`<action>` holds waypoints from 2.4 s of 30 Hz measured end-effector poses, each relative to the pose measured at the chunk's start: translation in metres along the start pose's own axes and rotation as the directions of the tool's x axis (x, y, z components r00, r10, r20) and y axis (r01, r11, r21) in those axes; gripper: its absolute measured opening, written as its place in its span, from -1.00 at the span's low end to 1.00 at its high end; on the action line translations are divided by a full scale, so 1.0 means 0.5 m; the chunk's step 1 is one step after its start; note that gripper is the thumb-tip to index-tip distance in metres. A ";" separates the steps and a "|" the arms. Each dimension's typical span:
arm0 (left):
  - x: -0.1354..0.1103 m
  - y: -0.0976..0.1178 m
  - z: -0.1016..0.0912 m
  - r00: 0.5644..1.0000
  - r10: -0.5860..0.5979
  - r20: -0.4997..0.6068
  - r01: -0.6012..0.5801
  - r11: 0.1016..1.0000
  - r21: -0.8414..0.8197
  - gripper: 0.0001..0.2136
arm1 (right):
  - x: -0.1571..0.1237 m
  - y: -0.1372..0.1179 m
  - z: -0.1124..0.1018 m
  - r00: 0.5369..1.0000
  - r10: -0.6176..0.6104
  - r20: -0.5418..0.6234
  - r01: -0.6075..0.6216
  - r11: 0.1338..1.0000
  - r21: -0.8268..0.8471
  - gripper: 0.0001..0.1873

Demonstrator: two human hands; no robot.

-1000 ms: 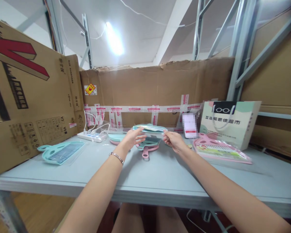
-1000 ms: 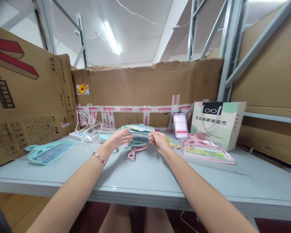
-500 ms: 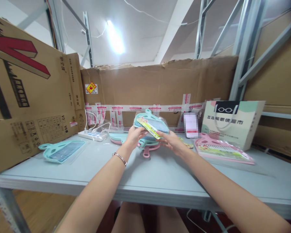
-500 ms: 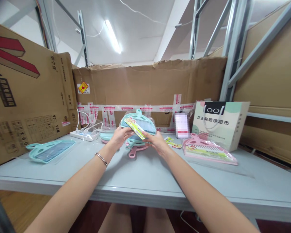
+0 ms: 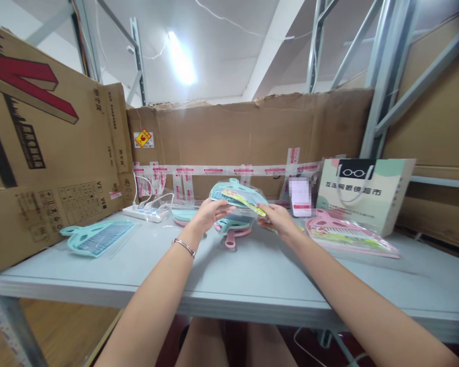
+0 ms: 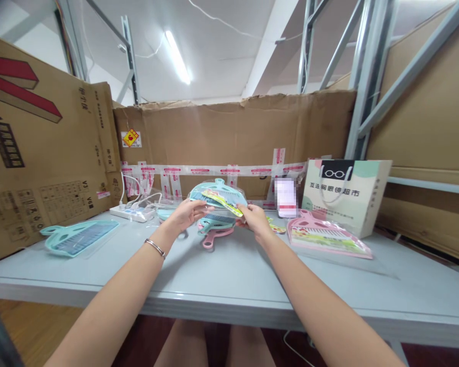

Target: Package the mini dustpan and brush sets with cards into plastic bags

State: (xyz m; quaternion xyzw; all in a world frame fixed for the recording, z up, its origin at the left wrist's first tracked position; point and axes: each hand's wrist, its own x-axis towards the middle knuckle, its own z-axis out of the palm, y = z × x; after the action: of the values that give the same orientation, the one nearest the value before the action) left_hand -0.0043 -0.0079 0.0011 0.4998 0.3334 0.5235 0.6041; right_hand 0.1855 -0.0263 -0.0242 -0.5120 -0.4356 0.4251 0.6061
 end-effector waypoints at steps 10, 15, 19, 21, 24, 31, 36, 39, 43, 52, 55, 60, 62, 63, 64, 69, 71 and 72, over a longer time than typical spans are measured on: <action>0.005 -0.008 0.008 0.979 0.190 -0.077 -0.196 0.977 -0.080 -0.84 | -0.011 -0.015 -0.011 0.984 0.016 0.175 -0.014 1.000 -0.016 -0.81; 0.007 -0.010 0.008 0.972 0.174 -0.159 -0.182 0.983 -0.034 -0.85 | 0.005 -0.024 -0.038 0.950 -0.311 -0.019 0.278 0.873 -0.401 -0.87; 0.009 -0.015 0.011 0.972 0.158 -0.173 -0.165 0.986 -0.025 -0.83 | 0.011 -0.020 -0.034 0.902 -0.429 -0.041 0.388 0.849 -0.358 -0.92; 0.010 -0.017 0.014 0.971 0.155 -0.184 -0.162 0.986 -0.027 -0.83 | 0.008 -0.020 -0.027 0.905 -0.420 -0.065 0.397 0.891 -0.221 -0.90; 0.009 -0.021 0.018 0.967 0.152 -0.205 -0.167 0.985 -0.054 -0.84 | 0.003 -0.017 -0.016 0.921 -0.366 -0.134 0.370 0.929 0.003 -0.83; 0.008 -0.035 0.026 0.954 0.133 -0.268 -0.188 0.963 -0.193 -0.81 | -0.006 -0.019 0.005 0.883 -0.365 -0.294 0.453 0.828 0.331 -0.69; 0.009 -0.031 0.029 0.939 0.144 -0.313 -0.220 0.950 -0.221 -0.80 | -0.011 -0.020 0.001 0.909 -0.401 -0.113 0.409 0.910 0.063 -0.76; 0.011 -0.030 0.027 0.929 0.140 -0.342 -0.219 0.954 -0.205 -0.79 | -0.015 -0.012 0.002 0.916 -0.396 -0.066 0.390 0.917 -0.088 -0.76; 0.011 -0.035 0.026 0.916 0.154 -0.370 -0.228 0.959 -0.167 -0.80 | -0.028 -0.007 0.010 0.970 -0.241 0.025 0.241 0.970 -0.021 -0.66; -0.009 -0.023 0.038 0.865 0.211 -0.454 -0.299 0.945 -0.130 -0.78 | -0.040 -0.017 0.015 0.940 0.046 0.338 -0.114 0.976 0.184 -0.68; -0.010 -0.020 0.038 0.859 0.219 -0.463 -0.329 0.929 -0.172 -0.77 | -0.038 -0.014 0.014 0.957 -0.017 0.289 0.024 0.999 -0.021 -0.76; -0.005 -0.022 0.036 0.846 0.267 -0.462 -0.377 0.912 -0.164 -0.79 | -0.037 -0.028 0.007 0.946 -0.316 0.069 0.322 0.938 -0.127 -0.78; -0.002 -0.025 0.035 0.843 0.296 -0.449 -0.401 0.903 -0.157 -0.80 | -0.039 -0.034 0.006 0.959 -0.275 0.069 0.273 0.961 0.047 -0.77; 0.000 -0.026 0.036 0.840 0.310 -0.446 -0.411 0.899 -0.148 -0.80 | -0.040 -0.036 0.007 0.970 -0.228 0.086 0.216 0.968 0.125 -0.77; 0.000 -0.027 0.036 0.836 0.326 -0.441 -0.421 0.897 -0.136 -0.81 | -0.041 -0.037 0.009 0.979 -0.176 0.101 0.156 0.971 0.182 -0.78; -0.002 -0.030 0.040 0.816 0.424 -0.393 -0.485 0.872 -0.068 -0.81 | -0.048 -0.033 0.023 0.983 0.024 0.184 -0.073 0.961 0.268 -0.89; -0.005 -0.031 0.042 0.812 0.440 -0.383 -0.498 0.865 -0.062 -0.80 | -0.048 -0.033 0.027 0.981 0.036 0.190 -0.092 0.951 0.296 -0.89; -0.006 -0.031 0.044 0.814 0.442 -0.377 -0.498 0.865 -0.062 -0.80 | -0.048 -0.034 0.028 0.982 0.036 0.185 -0.092 0.947 0.307 -0.88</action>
State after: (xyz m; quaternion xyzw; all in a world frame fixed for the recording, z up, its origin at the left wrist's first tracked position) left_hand 0.0200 -0.0154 -0.0080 0.4161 0.2589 0.7616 0.4241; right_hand 0.1667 -0.0477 -0.0084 -0.3832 -0.3976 0.5523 0.6245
